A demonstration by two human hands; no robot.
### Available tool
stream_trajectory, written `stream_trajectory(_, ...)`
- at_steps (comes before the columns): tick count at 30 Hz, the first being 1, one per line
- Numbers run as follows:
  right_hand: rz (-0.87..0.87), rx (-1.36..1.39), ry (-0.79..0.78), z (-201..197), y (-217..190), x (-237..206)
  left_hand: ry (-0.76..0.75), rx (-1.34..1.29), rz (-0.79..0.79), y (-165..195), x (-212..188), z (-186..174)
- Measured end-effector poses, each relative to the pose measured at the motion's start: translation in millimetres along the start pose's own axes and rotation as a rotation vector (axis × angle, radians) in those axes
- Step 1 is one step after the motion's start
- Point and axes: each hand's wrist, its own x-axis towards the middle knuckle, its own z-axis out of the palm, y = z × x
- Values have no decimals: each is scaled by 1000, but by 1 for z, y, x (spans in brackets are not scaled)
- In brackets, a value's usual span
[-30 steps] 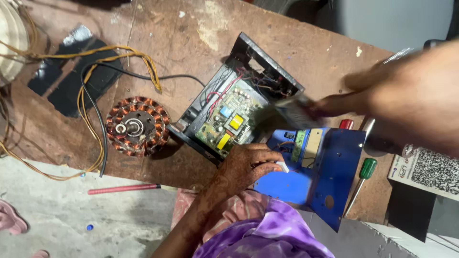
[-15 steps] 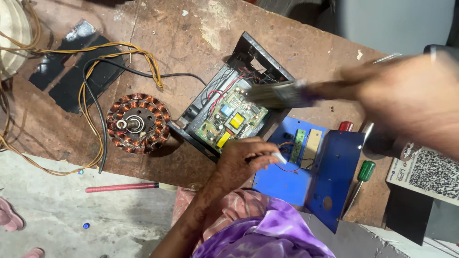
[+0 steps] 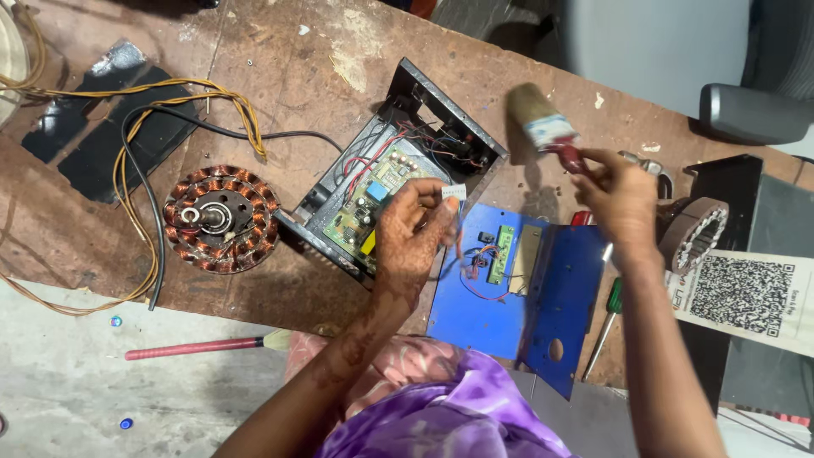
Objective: The person uses a screwdriver to unscrew and open the cover of a blue metal electronics enclosure on a workbench. They then use a paintbrush to brush dust off the internal circuit board and reposition wires and a connector inside the enclosure.
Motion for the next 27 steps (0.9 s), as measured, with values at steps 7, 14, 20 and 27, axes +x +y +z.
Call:
stream_trajectory(7,-253,-569,-143,11,-66,-11,101,-281,-175,-1,19,7)
stream_trajectory(14,-303,664,-305,19,-129,-81,57,-505,-245,-4,31,6)
stream_trajectory(20,-310,672,-107,42,-162,-67,54,221,19,37,26,-26)
stream_trajectory(27,-242,196,-1,64,-180,-61,10,1053,281,63,34,-70)
